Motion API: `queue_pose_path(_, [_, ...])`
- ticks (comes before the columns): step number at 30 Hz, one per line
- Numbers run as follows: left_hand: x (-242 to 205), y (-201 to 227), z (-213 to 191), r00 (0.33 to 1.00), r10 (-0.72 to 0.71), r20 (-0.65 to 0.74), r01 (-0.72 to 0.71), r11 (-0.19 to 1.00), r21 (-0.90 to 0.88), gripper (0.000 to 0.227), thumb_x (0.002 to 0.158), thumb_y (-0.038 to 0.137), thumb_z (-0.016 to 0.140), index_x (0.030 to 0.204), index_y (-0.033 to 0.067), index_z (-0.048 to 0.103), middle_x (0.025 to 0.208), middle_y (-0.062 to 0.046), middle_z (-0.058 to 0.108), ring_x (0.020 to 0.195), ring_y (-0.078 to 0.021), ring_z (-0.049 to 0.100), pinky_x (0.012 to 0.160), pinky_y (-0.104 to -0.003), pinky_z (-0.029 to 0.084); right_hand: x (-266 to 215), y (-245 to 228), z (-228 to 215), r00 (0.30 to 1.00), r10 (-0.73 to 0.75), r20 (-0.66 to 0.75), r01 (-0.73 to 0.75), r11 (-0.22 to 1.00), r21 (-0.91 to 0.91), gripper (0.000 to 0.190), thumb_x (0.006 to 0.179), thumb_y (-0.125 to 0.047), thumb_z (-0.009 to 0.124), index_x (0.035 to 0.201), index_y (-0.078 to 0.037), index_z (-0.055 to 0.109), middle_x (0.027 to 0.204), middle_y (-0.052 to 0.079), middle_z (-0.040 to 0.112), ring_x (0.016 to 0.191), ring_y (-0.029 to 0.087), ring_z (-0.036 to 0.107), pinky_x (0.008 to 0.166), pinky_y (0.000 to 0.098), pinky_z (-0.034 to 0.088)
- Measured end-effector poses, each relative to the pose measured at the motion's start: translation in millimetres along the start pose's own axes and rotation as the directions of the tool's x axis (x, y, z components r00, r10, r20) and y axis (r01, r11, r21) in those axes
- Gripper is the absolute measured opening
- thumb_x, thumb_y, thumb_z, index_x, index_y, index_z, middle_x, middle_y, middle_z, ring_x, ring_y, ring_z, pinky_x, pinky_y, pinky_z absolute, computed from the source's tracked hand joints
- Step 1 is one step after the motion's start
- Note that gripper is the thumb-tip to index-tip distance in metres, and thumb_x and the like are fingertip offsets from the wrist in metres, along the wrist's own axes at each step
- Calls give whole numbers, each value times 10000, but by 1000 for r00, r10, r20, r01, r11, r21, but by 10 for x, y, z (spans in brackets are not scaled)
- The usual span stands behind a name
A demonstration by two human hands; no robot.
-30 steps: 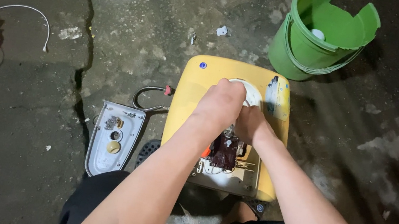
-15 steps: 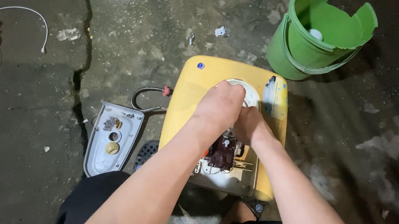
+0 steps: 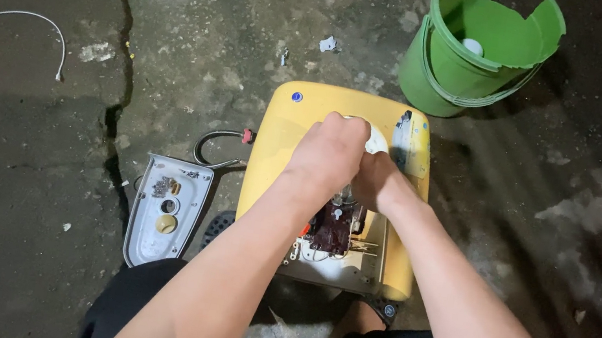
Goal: Assembling the internal control panel and wiring of a small appliance.
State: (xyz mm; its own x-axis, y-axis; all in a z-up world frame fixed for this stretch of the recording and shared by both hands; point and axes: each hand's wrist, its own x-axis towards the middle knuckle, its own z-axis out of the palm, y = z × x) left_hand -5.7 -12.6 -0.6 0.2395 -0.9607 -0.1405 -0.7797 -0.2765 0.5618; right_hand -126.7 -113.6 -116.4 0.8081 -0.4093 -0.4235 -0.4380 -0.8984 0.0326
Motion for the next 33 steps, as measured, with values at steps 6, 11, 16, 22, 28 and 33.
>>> queue_pose_path(6, [-5,-38,57,999,-26,33,26,1000,-7,147,880,-42,578,970,-67,692,930,-283,676,898,-515,729,715,-535,653,-192,-166,-264,984,176,-8,-162,922,352,259,934,-180,507,1065,-27,671,893,222,753,744,418,728,648,481,599])
queue_pose_path(11, [0,-79,156,1000,3,-1,-3,1000,10,168,887,-49,538,962,-84,685,887,-290,679,872,-523,728,696,-546,648,-198,-137,-235,981,190,-38,-160,905,394,214,897,-171,553,977,-59,717,859,198,753,779,403,735,624,463,593])
queue_pose_path(16, [-4,-82,276,998,40,-51,-39,999,14,180,889,-67,508,920,-91,684,867,-292,684,869,-519,729,700,-549,644,-341,-78,-254,973,219,-73,-168,889,427,183,860,-162,598,889,-90,764,824,174,753,814,389,742,599,445,587])
queue_pose_path(22, [-16,-206,258,997,-72,6,72,995,-68,236,944,75,553,1062,51,756,1025,-278,710,1002,-515,710,860,-562,617,-888,-464,-1041,958,285,33,-255,795,550,365,830,-123,560,1117,-37,768,1147,270,717,1087,420,703,839,483,607])
queue_pose_path(28, [170,-507,242,987,-162,2,162,983,-87,239,942,162,638,1124,216,782,1084,-208,711,1073,-434,708,901,-493,621,-730,-189,-701,964,255,72,-259,854,451,446,920,-150,628,1344,-15,648,1295,288,637,1221,410,651,963,494,586])
queue_pose_path(33, [289,-757,315,973,-230,-15,227,967,-117,256,943,214,689,1188,229,760,1095,-188,712,1083,-410,711,924,-456,614,-769,-335,-794,979,196,62,-197,811,552,476,981,-52,496,1441,57,544,1382,311,601,1294,428,599,1059,493,521])
